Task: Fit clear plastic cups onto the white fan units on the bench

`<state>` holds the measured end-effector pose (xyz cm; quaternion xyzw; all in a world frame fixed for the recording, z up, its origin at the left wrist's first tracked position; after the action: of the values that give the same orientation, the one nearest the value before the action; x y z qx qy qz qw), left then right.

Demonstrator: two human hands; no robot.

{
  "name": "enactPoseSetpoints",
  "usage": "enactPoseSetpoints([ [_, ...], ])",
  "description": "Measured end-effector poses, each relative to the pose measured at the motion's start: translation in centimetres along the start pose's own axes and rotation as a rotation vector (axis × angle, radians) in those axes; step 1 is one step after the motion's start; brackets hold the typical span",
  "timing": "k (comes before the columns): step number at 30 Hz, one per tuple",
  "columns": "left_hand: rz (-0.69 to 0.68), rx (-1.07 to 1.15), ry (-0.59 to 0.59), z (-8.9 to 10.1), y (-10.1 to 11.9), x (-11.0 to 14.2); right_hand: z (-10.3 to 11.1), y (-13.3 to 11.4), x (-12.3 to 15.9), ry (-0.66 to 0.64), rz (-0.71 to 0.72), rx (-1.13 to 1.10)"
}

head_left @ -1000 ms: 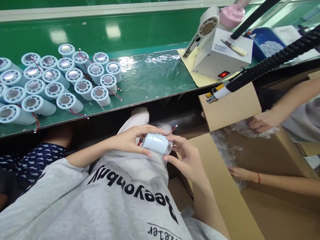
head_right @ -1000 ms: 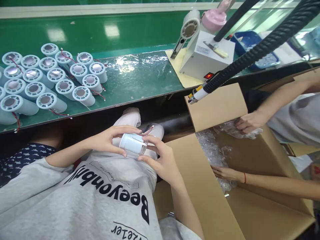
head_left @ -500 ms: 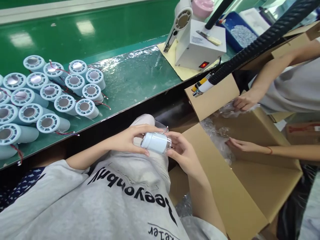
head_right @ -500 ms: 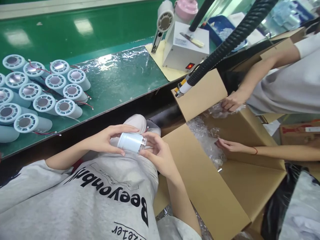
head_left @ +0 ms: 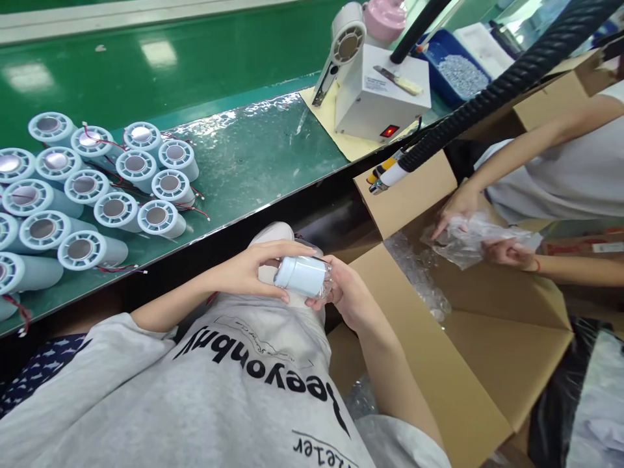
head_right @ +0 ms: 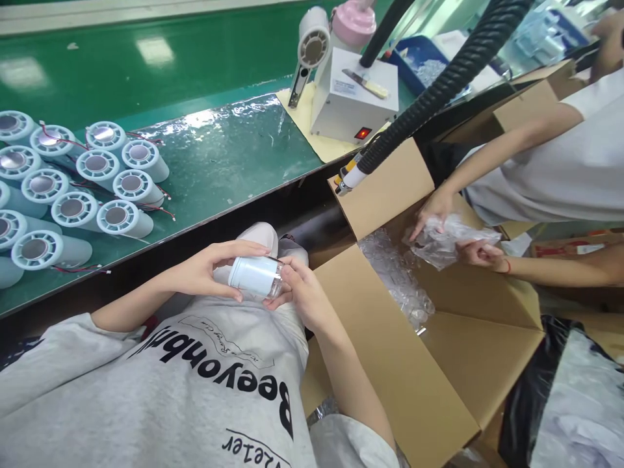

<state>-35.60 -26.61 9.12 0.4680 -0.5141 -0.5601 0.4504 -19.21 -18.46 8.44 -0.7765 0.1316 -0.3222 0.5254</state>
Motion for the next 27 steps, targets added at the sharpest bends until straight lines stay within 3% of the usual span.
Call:
enactPoseSetpoints([
  [6,-0.014,-0.015,0.038,-0.1,-0.1,0.5,-0.8,0.7,-0.3,-0.085,-0.151,-0.041],
  [12,-0.061,-0.104,0.056,-0.3,0.1,0.3,-0.7,1.3,-0.4,-0.114,-0.201,-0.08],
  [20,-0.091,-0.251,0.066,-1.0,1.2,-0.2,0.2,0.5,0.1,-0.142,-0.027,-0.114],
  [24,0.014,-0.169,0.027,-0.6,-0.1,-2.8,2.4,1.5,-1.4,-0.083,0.02,-0.197],
  [27,0.113,-0.083,-0.016,0.3,-2.2,-7.1,5.0,2.9,-3.9,0.085,-0.024,-0.327],
])
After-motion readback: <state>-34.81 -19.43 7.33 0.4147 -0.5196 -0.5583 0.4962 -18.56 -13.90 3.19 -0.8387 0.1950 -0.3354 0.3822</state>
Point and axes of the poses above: each hand's wrist, its own x-axis away from the middle knuckle, its own z-axis out of the back of the hand, y = z × x, the point moved 5 cm from there along -x, towards the middle knuckle, and after that the axes turned 9 degrees about z, right-handed, at the moved point
